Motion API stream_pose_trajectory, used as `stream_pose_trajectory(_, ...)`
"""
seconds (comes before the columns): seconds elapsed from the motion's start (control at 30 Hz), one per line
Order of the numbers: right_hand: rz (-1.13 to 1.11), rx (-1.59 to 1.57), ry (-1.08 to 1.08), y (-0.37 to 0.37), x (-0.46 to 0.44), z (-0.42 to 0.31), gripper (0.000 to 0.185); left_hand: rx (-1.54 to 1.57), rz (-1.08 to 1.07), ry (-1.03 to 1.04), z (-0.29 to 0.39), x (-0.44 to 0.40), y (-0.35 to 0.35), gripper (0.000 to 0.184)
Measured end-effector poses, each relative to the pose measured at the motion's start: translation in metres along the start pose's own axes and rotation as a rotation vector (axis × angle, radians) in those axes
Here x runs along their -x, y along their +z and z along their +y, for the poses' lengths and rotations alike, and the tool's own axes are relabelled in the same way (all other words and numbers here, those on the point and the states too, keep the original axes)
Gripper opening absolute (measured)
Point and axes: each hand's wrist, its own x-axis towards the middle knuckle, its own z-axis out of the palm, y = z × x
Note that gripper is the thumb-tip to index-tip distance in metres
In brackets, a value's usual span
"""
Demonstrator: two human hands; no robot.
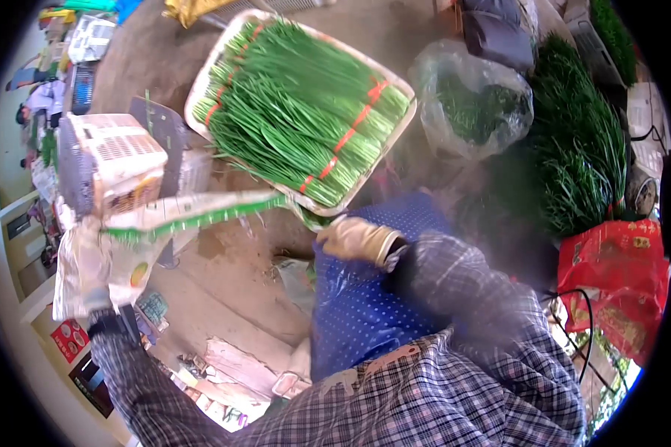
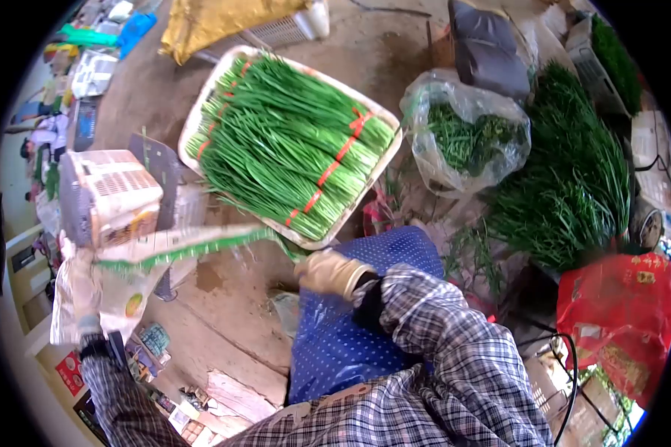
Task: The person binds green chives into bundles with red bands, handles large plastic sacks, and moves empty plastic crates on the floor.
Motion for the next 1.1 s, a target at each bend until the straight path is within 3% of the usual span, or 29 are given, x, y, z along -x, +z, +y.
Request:
stream_pose_trajectory(0.03, 0.210, -0.071, -0.009, -0.001, 0.000, 0.018, 0.029, -0.126, -0.193, 0.103, 0.004, -0.022, 0.017, 0.013)
stream_pose_trajectory(0.07, 0.220, -0.212, 0.253, -0.003, 0.000, 0.033, 0.027, -0.050, -0.297, -0.060, -0.039, -0.032, 0.061, 0.021)
stream_pose_trajectory(0.1, 0.263, -0.073, 0.346, -0.011, 0.001, 0.052, 0.026, -0.135, -0.274, -0.050, -0.039, -0.042, 0.087, 0.025)
stream_pose_trajectory(0.13, 0.435, -0.184, 0.371, -0.016, 0.007, 0.061, 0.026, -0.220, -0.259, -0.041, -0.039, -0.050, 0.112, 0.030)
stream_pose_trajectory(0.17, 0.519, -0.097, 0.294, 0.000, 0.004, 0.107, 0.023, -0.073, -0.304, -0.127, -0.057, -0.057, 0.149, 0.031)
stream_pose_trajectory(0.2, 0.680, -0.154, 0.369, -0.019, 0.010, 0.096, 0.020, 0.134, -0.257, -0.217, -0.090, -0.058, 0.199, 0.032)
stream_pose_trajectory(0.23, 0.762, -0.146, 0.407, -0.026, 0.009, 0.101, 0.019, 0.029, -0.230, -0.103, -0.087, -0.068, 0.225, 0.033)
stream_pose_trajectory(0.27, 0.842, -0.138, 0.437, -0.029, 0.007, 0.111, 0.018, -0.081, -0.198, 0.005, -0.073, -0.078, 0.244, 0.034)
stream_pose_trajectory(0.33, 0.971, 0.031, 0.337, -0.032, -0.009, 0.143, 0.016, 0.255, 0.043, -0.063, 0.039, -0.086, 0.266, 0.034)
stream_pose_trajectory(0.4, 0.999, 0.190, 0.321, -0.042, -0.025, 0.155, 0.012, 0.474, 0.150, 0.128, 0.130, -0.083, 0.293, 0.032)
stream_pose_trajectory(0.47, 1.028, 0.453, 0.321, -0.046, -0.041, 0.171, 0.011, 0.759, 0.148, -0.004, 0.215, -0.068, 0.324, 0.023)
stream_pose_trajectory(0.6, 1.076, 0.693, 0.272, -0.048, -0.062, 0.203, 0.011, 0.788, 0.240, 0.114, 0.298, -0.046, 0.361, 0.019)
stream_pose_trajectory(0.8, 0.981, 0.793, 0.319, -0.049, -0.064, 0.223, 0.012, 0.982, 0.425, 0.160, 0.311, -0.026, 0.389, 0.022)
stream_pose_trajectory(0.83, 1.029, 0.856, 0.201, -0.050, -0.066, 0.232, 0.013, 1.083, 0.466, 0.118, 0.315, -0.022, 0.389, 0.023)
stream_pose_trajectory(0.9, 1.026, 0.936, 0.203, -0.049, -0.070, 0.239, 0.014, 1.147, 0.542, 0.201, 0.318, -0.013, 0.390, 0.024)
stream_pose_trajectory(0.97, 0.969, 0.960, 0.339, -0.044, -0.071, 0.228, 0.015, 1.414, 0.497, 0.217, 0.323, 0.005, 0.389, 0.025)
stream_pose_trajectory(1.1, 0.877, 0.910, 0.471, -0.039, -0.074, 0.214, 0.017, 1.222, 0.603, 0.306, 0.310, 0.039, 0.373, 0.026)
